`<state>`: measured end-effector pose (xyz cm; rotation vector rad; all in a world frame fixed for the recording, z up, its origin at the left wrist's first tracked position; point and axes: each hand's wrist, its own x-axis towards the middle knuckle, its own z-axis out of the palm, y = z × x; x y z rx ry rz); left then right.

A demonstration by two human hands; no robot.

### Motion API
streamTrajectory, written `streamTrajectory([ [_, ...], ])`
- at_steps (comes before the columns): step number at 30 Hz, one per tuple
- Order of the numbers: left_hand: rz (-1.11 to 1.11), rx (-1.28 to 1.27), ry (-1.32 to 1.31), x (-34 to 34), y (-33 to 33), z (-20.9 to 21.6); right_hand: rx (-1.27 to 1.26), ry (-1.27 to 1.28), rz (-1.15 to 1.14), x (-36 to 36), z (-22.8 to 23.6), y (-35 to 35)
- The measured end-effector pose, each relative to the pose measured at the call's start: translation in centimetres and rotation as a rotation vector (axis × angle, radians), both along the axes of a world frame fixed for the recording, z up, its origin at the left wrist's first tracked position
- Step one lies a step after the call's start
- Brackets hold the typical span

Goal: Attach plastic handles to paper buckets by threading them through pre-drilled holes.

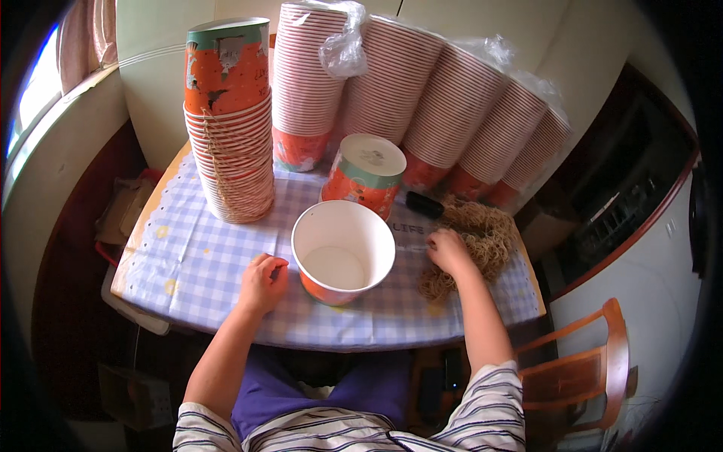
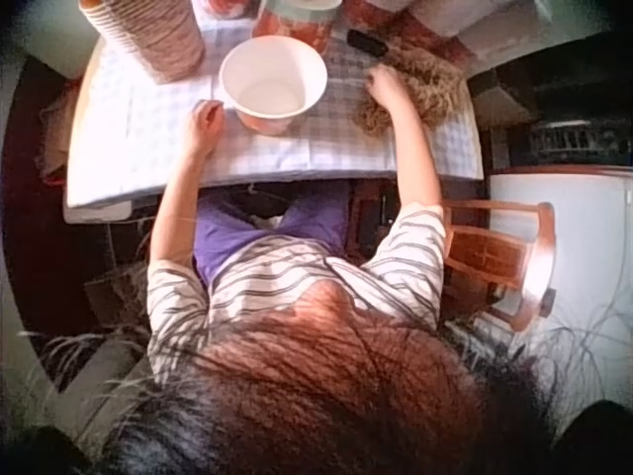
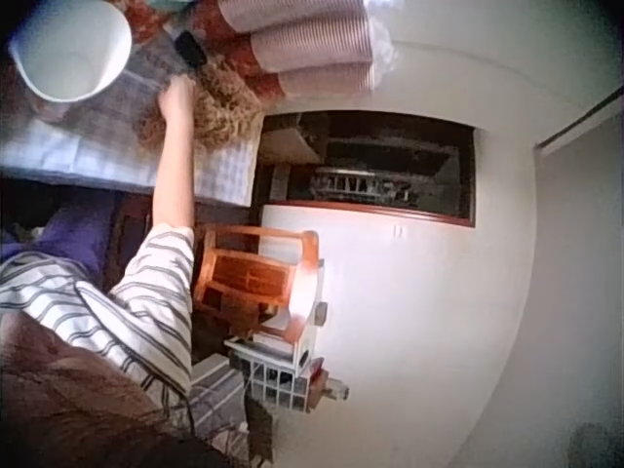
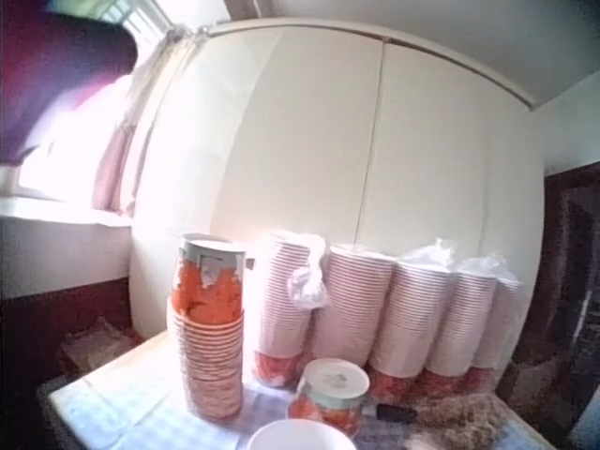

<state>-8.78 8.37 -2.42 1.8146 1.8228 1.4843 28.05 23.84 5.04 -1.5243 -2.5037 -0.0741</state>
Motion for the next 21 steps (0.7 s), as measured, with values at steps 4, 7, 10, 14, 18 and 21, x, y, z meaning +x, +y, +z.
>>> streamTrajectory([
  [4,-0.013,-0.061,-0.052,-0.1,0.1,0.2,0.034,-0.318,0.045,-0.9,-1.8,3.1],
  [7,-0.032,-0.105,-0.097,0.1,0.1,0.9,0.013,-0.519,0.056,-0.9,-3.4,4.7],
  [10,-0.024,-0.059,-0.024,-0.2,0.1,0.5,-0.021,-0.521,0.086,-1.5,-3.1,5.0],
  [14,-0.029,-0.068,-0.059,0.0,0.5,0.3,-0.153,0.602,-0.089,1.0,-0.3,5.8],
  [18,-0.017,-0.029,-0.034,-0.4,0.2,-0.1,-0.502,1.546,-0.103,1.2,6.7,5.9],
  [21,-0.013,-0.051,-0.056,-0.1,0.5,0.0,-0.309,1.613,-0.057,2.4,11.2,6.8],
])
